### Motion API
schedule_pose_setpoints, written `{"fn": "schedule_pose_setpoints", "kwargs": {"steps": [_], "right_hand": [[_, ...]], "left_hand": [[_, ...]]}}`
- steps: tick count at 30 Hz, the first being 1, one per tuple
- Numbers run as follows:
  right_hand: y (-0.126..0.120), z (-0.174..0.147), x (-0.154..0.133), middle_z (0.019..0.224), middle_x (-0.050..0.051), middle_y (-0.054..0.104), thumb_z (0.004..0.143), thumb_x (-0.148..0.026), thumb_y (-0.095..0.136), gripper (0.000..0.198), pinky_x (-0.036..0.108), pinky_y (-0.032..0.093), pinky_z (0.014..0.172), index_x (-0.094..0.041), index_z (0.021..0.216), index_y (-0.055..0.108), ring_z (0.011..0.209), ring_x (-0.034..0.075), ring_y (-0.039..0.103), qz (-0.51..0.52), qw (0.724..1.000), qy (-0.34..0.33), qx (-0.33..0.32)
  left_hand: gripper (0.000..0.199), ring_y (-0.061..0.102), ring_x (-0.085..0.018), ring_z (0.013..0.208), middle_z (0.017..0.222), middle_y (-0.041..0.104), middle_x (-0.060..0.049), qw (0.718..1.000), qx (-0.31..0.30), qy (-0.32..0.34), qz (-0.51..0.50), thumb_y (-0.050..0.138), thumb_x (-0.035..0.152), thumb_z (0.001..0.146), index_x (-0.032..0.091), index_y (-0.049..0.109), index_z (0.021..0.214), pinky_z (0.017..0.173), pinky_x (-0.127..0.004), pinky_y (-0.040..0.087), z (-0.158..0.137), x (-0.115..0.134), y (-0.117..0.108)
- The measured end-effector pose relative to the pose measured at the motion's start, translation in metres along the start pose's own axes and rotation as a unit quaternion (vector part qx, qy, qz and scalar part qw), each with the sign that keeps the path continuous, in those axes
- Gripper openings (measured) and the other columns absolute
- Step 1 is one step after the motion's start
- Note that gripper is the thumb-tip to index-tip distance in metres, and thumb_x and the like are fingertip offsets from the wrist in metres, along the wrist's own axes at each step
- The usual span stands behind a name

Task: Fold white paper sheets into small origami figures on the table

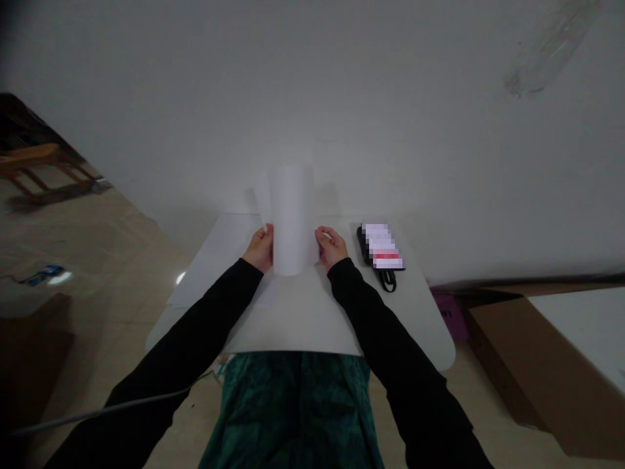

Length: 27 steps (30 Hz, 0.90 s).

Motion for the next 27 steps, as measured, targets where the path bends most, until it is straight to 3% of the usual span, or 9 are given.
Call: {"fn": "schedule_pose_setpoints", "kwargs": {"steps": [4, 7, 9, 13, 16, 20, 23, 25, 27], "right_hand": [[0.006, -0.007, 0.015, 0.072, -0.003, 0.065, 0.067, -0.043, 0.075, 0.031, 0.025, 0.051, 0.055, -0.022, 0.084, 0.059, 0.062, 0.012, 0.060, 0.039, 0.996, 0.076, -0.009], [0.022, -0.022, 0.033, 0.081, 0.004, 0.067, 0.073, -0.059, 0.065, 0.042, 0.037, 0.057, 0.067, -0.021, 0.089, 0.059, 0.074, 0.019, 0.065, 0.064, 0.979, 0.185, -0.060], [0.031, -0.030, 0.037, 0.082, 0.007, 0.067, 0.074, -0.065, 0.060, 0.048, 0.041, 0.057, 0.075, -0.019, 0.088, 0.059, 0.077, 0.021, 0.066, 0.080, 0.968, 0.218, -0.092], [0.029, -0.027, 0.030, 0.084, 0.005, 0.069, 0.074, -0.055, 0.066, 0.038, 0.034, 0.055, 0.080, -0.020, 0.085, 0.061, 0.077, 0.017, 0.067, 0.092, 0.973, 0.191, -0.087], [0.015, -0.015, 0.019, 0.081, 0.000, 0.070, 0.069, -0.047, 0.074, 0.031, 0.031, 0.056, 0.072, -0.023, 0.085, 0.062, 0.071, 0.014, 0.066, 0.051, 0.987, 0.143, -0.060], [0.002, 0.002, -0.010, 0.075, -0.002, 0.070, 0.055, -0.043, 0.083, 0.038, 0.030, 0.055, 0.070, -0.023, 0.081, 0.064, 0.066, 0.013, 0.064, -0.026, 0.996, 0.041, -0.070], [-0.008, 0.010, -0.028, 0.071, 0.000, 0.070, 0.056, -0.043, 0.082, 0.041, 0.031, 0.054, 0.067, -0.021, 0.087, 0.065, 0.064, 0.015, 0.064, -0.142, 0.986, -0.012, -0.085], [-0.016, 0.013, -0.034, 0.066, 0.000, 0.068, 0.060, -0.045, 0.078, 0.038, 0.031, 0.052, 0.056, -0.020, 0.085, 0.065, 0.057, 0.016, 0.062, -0.252, 0.964, -0.031, -0.085], [-0.020, 0.015, -0.037, 0.062, 0.001, 0.066, 0.062, -0.046, 0.075, 0.034, 0.029, 0.048, 0.047, -0.020, 0.081, 0.065, 0.051, 0.016, 0.059, -0.353, 0.930, -0.048, -0.092]], "left_hand": [[0.033, 0.066, -0.025, 0.096, 0.088, 0.071, -0.005, 0.998, 0.008, 0.059, -0.006, 0.074, 0.044, 0.069, 0.019, 0.062, 0.086, 0.078, -0.036, 0.055, 0.000, 0.031, 0.001], [0.031, 0.065, -0.024, 0.099, 0.097, 0.071, -0.004, 0.994, 0.018, 0.110, 0.019, 0.076, 0.037, 0.065, 0.021, 0.065, 0.089, 0.079, -0.037, 0.054, 0.001, 0.053, -0.004], [0.030, 0.064, -0.025, 0.101, 0.098, 0.071, -0.005, 0.988, 0.020, 0.145, 0.043, 0.077, 0.034, 0.063, 0.021, 0.067, 0.088, 0.081, -0.039, 0.054, 0.001, 0.065, -0.007], [0.020, 0.063, -0.027, 0.105, 0.097, 0.070, -0.006, 0.977, 0.021, 0.196, 0.087, 0.077, 0.032, 0.065, 0.021, 0.071, 0.081, 0.085, -0.043, 0.053, -0.004, 0.083, -0.009], [0.017, 0.054, -0.029, 0.120, 0.122, 0.062, -0.004, 0.959, -0.048, 0.244, 0.138, 0.077, 0.036, 0.067, 0.024, 0.073, 0.079, 0.098, -0.047, 0.046, -0.014, 0.101, 0.005], [0.008, 0.035, -0.030, 0.135, 0.147, 0.039, 0.001, 0.892, -0.135, 0.273, 0.333, 0.071, 0.031, 0.073, 0.026, 0.074, 0.078, 0.109, -0.052, 0.032, -0.033, 0.116, 0.006], [0.021, 0.029, -0.029, 0.137, 0.155, 0.019, 0.006, 0.785, -0.219, 0.207, 0.541, 0.056, 0.020, 0.082, 0.029, 0.074, 0.086, 0.109, -0.053, 0.030, -0.036, 0.105, -0.018], [0.034, 0.028, -0.030, 0.136, 0.151, 0.029, 0.004, 0.718, -0.184, 0.175, 0.648, 0.045, 0.014, 0.085, 0.030, 0.075, 0.083, 0.109, -0.059, 0.024, -0.027, 0.111, -0.049], [0.039, 0.035, -0.029, 0.131, 0.141, 0.044, -0.001, 0.683, -0.133, 0.138, 0.705, 0.039, 0.012, 0.086, 0.030, 0.073, 0.090, 0.106, -0.059, 0.026, -0.013, 0.120, -0.072]]}}
Point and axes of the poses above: each hand's wrist, its own z-axis towards the middle knuckle, its own y-axis out of the palm, x = y × z, the point moved 10 cm from there along z, towards the middle knuckle
